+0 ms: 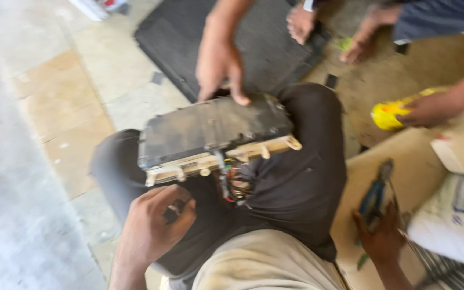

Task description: The person sits on the floor and uses pliers to strip the insulation from the ends of several wires connected to a rectangular electronic device. They then twist the exposed wire ends together by hand.

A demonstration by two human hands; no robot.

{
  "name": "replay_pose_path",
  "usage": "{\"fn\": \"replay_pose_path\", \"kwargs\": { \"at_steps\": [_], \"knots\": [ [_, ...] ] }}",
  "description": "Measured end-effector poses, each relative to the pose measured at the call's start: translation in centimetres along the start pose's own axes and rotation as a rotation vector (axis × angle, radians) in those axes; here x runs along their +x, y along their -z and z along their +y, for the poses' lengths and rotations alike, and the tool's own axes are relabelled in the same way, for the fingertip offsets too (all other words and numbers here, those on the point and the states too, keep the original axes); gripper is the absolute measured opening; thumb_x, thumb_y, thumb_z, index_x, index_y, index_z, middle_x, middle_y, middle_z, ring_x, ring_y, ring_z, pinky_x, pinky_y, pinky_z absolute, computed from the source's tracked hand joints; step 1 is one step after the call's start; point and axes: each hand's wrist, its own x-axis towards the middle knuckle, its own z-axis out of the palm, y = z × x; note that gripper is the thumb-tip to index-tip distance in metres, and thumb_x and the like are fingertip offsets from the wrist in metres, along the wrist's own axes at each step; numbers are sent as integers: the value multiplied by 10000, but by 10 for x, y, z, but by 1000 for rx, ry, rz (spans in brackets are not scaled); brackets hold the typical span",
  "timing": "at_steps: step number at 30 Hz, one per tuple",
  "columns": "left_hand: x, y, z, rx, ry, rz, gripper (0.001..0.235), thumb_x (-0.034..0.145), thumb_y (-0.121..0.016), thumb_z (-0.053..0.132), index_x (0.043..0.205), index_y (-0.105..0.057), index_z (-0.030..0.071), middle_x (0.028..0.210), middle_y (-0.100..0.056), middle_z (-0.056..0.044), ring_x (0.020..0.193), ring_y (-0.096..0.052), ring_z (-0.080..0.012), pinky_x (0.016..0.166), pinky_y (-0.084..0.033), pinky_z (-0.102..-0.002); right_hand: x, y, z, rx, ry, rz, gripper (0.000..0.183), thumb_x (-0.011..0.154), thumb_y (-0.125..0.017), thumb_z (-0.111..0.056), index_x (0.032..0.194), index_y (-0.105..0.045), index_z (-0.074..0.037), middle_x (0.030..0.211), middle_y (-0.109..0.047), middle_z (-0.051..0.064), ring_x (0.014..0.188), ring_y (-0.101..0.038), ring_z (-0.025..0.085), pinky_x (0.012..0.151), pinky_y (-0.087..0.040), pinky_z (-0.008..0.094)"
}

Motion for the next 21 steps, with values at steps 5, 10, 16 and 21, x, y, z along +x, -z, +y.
{"fn": "replay_pose_path", "kwargs": {
  "at_steps": [5, 10, 16, 21],
  "knots": [
    [-1, 0, -3, 149, -72, -90, 147, 775, -716, 129, 906, -747, 72, 803, -739, -130, 844, -694, -339, 784, -536, -448, -15, -13, 45, 54, -103, -119, 522, 947, -700, -291, 1311, -590, 66, 1043, -661, 256, 935, -677, 407, 860, -543, 509],
    [5, -71, -18, 179, -191, -284, 163, 841, -666, 165, 923, -740, 46, 905, -739, -163, 976, -664, -364, 864, -525, -467, -6, -18, 62, 162, -78, 75, 273, 1055, -672, -200, 1090, -595, 59, 949, -640, 230, 906, -631, 383, 845, -505, 452],
    [-6, -133, -58, 300, -414, -135, 250, 763, -626, 100, 975, -740, 28, 949, -738, -198, 1023, -634, -430, 881, -492, -489, 70, -8, 54, 1160, -361, 76, 123, 1049, -562, -66, 996, -601, 37, 948, -627, 110, 834, -556, 183, 782, -440, 352],
    [-10, -167, -57, 427, -265, -359, 144, 901, -580, 113, 889, -706, 45, 917, -726, -198, 998, -663, -391, 994, -454, -527, 125, -16, -9, 630, -35, -278, 216, 974, -607, -134, 1101, -699, 13, 929, -710, 145, 825, -650, 225, 757, -496, 355]
  ]
}}
